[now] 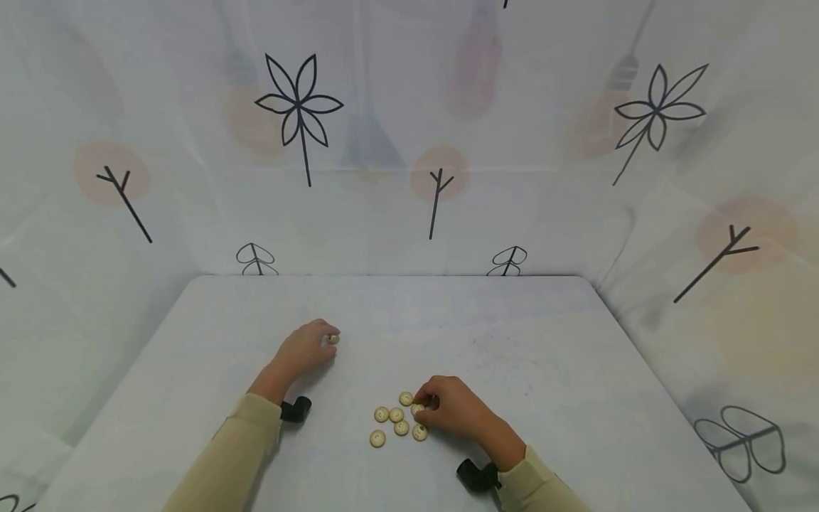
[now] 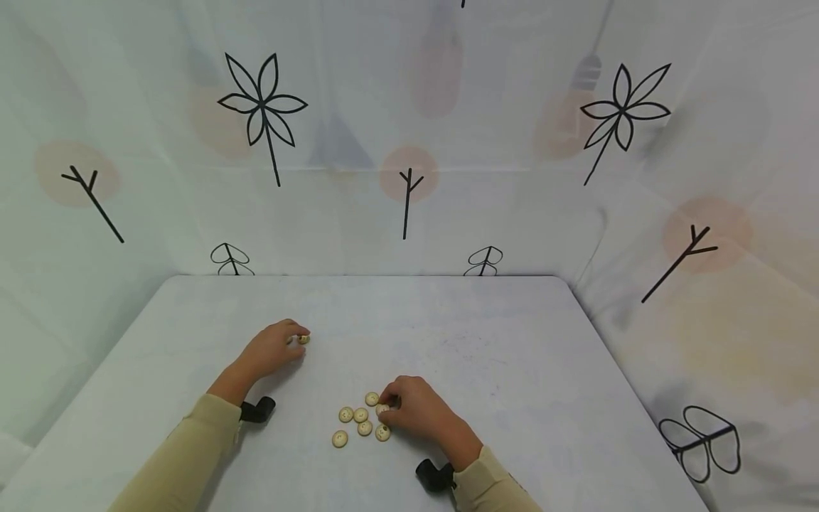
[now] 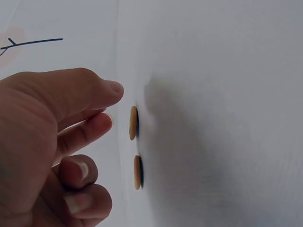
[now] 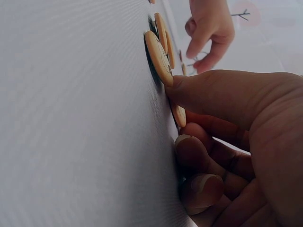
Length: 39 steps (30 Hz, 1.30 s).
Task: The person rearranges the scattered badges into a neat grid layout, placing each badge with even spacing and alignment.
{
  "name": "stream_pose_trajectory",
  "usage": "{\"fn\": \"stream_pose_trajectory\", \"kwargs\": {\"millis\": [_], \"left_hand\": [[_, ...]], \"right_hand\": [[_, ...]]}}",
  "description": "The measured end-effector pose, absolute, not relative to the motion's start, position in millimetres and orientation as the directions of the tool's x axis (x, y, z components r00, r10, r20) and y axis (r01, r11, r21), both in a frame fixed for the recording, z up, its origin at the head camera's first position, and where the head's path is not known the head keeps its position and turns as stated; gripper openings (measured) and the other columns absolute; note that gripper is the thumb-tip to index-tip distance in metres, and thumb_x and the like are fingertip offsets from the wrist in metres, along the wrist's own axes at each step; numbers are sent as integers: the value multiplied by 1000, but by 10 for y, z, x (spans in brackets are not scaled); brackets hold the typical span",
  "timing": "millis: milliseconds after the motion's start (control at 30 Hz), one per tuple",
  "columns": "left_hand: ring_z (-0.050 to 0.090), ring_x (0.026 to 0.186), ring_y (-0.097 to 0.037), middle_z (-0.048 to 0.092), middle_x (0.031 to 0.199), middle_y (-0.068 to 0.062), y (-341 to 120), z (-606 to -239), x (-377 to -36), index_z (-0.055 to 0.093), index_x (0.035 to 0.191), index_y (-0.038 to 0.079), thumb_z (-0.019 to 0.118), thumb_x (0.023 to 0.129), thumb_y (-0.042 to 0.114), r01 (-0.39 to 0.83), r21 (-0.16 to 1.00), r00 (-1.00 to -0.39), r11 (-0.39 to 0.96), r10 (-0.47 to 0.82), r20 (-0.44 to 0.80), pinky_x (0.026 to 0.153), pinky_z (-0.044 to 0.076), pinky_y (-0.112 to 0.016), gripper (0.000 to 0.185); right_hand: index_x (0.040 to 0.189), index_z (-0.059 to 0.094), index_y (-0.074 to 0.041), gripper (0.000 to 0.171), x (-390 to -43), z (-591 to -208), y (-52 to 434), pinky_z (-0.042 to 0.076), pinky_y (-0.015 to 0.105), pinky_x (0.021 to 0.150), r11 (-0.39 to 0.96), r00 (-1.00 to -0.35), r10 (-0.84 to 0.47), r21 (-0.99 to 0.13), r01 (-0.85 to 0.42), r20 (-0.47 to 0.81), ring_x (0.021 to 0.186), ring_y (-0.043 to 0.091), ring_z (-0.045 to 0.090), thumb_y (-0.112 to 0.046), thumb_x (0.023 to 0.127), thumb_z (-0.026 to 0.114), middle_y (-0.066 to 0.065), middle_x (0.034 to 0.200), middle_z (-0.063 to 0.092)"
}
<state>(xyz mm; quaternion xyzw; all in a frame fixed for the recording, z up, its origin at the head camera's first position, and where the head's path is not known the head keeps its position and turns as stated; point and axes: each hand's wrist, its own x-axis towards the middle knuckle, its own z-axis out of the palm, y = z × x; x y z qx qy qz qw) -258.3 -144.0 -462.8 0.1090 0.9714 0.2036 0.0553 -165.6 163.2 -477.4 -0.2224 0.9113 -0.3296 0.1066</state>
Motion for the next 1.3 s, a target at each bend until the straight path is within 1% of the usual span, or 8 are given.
{"fn": "stream_pose_trajectory", "kwargs": {"millis": [233,533,667,900,1167,1300], "left_hand": [[54,124,-29,61,126,-6,-1368,-4613,-2506,65,122,15,68,88,22,191,417,-965,889,248,-88,105,42,-49,35],[54,125,-29,61,126,-5,-1284,-4601,-2383,65,121,17,70,87,25,213,423,-960,881,270,-79,105,43,-48,35],[56,122,-27,63,123,-2,-1268,-4594,-2331,65,121,19,71,86,26,223,433,-957,873,280,-71,103,44,-47,36],[58,117,-22,64,118,2,-1227,-4605,-2256,66,120,20,71,86,28,248,466,-949,850,309,-58,99,47,-44,36],[60,112,-18,66,112,5,-1165,-4601,-2172,66,118,21,73,83,27,261,475,-938,840,337,-81,96,49,-41,36],[60,111,-17,66,112,5,-1150,-4616,-2142,66,118,21,74,83,27,267,486,-929,832,356,-99,96,49,-41,36]], "right_hand": [[98,73,-18,17,-1662,-4798,1641,46,22,65,685,-878,-477,-647,-334,-51,74,2,53,-26,82,75,-11,86,62],[97,73,-18,18,-1664,-4806,1628,46,22,64,690,-883,-465,-652,-316,-63,73,3,53,-27,82,76,-11,86,62],[97,73,-19,17,-1657,-4810,1618,46,22,64,697,-888,-454,-650,-301,-75,73,3,53,-27,82,76,-11,85,62],[97,73,-18,17,-1654,-4802,1626,45,22,64,691,-884,-463,-651,-315,-65,73,3,52,-26,82,76,-11,86,62],[97,73,-17,17,-1652,-4796,1628,45,22,64,684,-884,-465,-658,-316,-59,73,2,52,-25,82,76,-10,85,62],[96,73,-17,17,-1651,-4786,1627,45,22,64,685,-884,-463,-660,-309,-66,73,3,52,-26,82,76,-10,86,62]]}}
